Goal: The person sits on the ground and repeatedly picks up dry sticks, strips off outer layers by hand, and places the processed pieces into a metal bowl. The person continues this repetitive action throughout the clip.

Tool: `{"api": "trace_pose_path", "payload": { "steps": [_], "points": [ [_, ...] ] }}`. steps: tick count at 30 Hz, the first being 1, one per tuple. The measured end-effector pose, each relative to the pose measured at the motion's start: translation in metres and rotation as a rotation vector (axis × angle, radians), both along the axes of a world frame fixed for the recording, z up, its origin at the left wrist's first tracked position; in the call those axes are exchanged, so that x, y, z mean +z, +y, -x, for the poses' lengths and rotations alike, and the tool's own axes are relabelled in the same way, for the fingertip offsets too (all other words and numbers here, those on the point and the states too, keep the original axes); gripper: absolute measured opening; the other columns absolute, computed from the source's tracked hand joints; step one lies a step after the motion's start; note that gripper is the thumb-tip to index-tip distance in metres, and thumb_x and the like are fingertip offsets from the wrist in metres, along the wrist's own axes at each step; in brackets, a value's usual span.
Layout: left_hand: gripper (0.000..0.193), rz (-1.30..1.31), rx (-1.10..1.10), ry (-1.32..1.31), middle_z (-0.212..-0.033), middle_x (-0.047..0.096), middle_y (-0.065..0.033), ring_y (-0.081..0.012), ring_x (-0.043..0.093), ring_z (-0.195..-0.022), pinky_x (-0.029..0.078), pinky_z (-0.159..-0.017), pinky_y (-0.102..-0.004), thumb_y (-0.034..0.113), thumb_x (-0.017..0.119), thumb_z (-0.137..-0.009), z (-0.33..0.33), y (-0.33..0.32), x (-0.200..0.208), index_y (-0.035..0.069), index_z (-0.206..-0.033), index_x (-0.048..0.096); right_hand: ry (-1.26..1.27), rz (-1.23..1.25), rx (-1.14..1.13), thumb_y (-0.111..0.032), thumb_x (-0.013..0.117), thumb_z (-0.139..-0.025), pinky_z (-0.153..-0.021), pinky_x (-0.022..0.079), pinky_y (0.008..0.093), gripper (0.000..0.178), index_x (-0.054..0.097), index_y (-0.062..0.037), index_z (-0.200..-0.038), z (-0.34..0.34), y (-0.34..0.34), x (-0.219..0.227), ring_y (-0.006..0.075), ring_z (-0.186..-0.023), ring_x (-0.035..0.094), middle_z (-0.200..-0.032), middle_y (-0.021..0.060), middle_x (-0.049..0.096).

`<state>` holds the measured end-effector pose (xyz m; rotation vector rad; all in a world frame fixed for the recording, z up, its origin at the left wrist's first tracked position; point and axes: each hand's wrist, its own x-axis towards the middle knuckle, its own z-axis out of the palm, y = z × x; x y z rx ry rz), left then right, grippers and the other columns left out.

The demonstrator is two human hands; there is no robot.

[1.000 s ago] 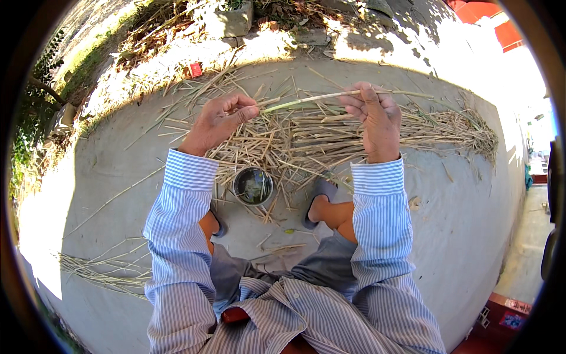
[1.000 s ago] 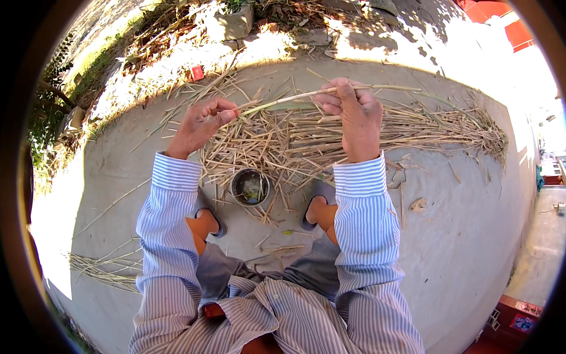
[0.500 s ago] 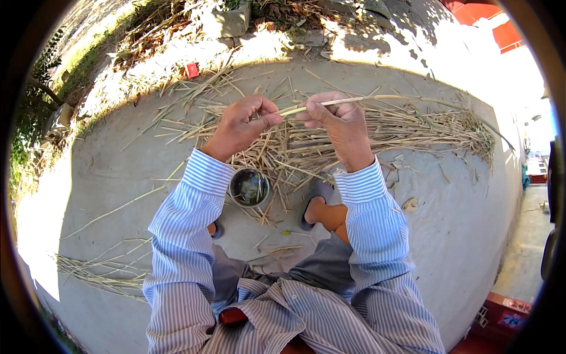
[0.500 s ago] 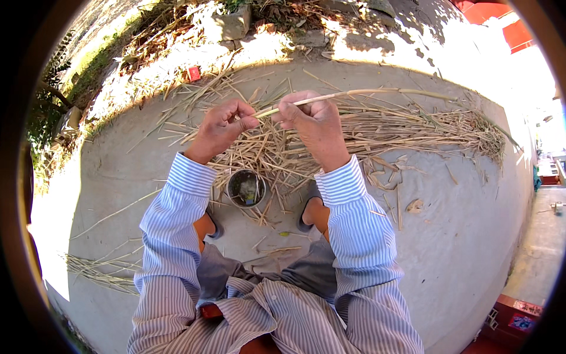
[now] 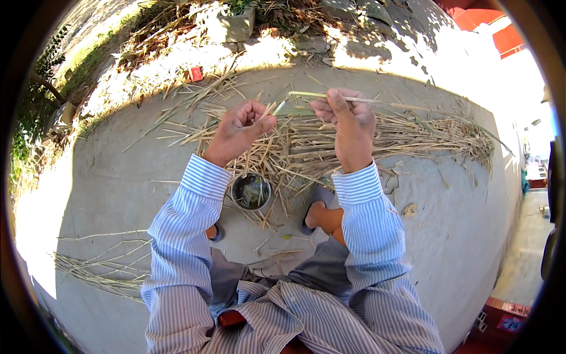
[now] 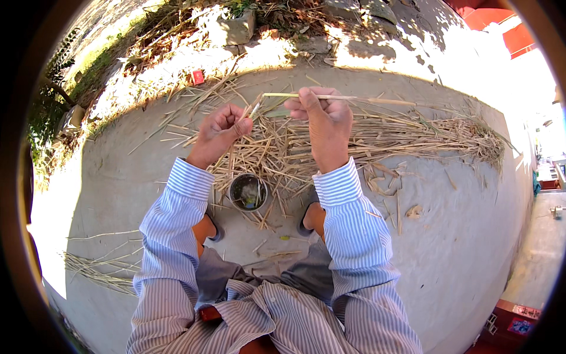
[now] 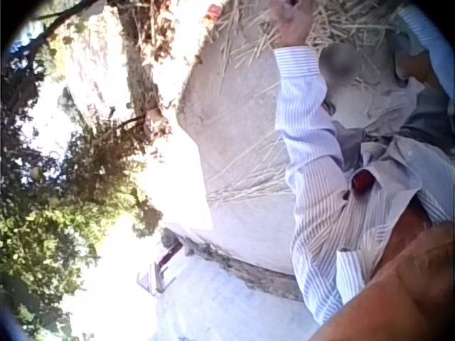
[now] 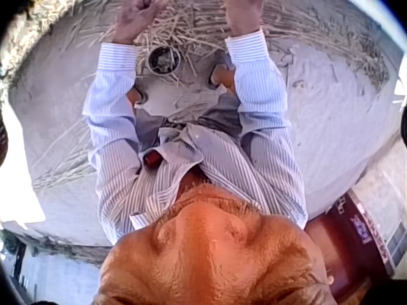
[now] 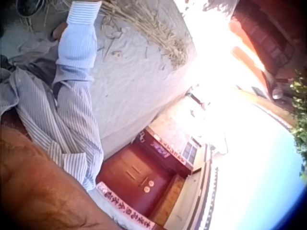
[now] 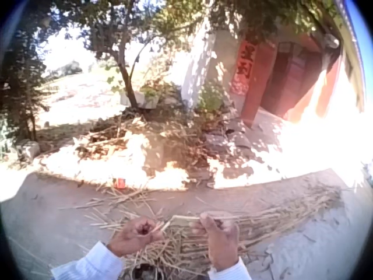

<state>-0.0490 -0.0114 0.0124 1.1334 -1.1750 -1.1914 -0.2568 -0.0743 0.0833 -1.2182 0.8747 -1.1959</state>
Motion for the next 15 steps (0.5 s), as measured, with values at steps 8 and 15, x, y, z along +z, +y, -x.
{"api": "trace_pose_path", "payload": {
  "steps": [8,15],
  "points": [
    [0.022,-0.008,0.020,-0.017,-0.071,0.054,0.0020,-0.0029,0.046,-0.054,0.039,-0.048,-0.0186,0.023,0.064,-0.092,-0.001,0.010,0.020,0.005,-0.088,0.052,0.005,0.018,0.168,-0.017,0.067,-0.089,-0.072,0.056,0.0279,0.028,0.055,0.0030,-0.104,-0.014,-0.007,-0.006,0.0217,-0.085,0.068,-0.093,0.0183,0.067],
    [0.020,-0.008,-0.065,-0.136,-0.069,0.054,0.0023,-0.0026,0.047,-0.053,0.038,-0.046,-0.0186,0.022,0.064,-0.092,-0.018,0.024,0.025,0.006,-0.089,0.054,0.135,0.067,0.259,-0.009,0.066,-0.087,-0.069,0.056,0.0241,0.023,0.057,0.0034,-0.104,-0.031,-0.006,-0.020,0.0181,-0.084,0.068,-0.098,0.0169,0.068]
  ]
}}
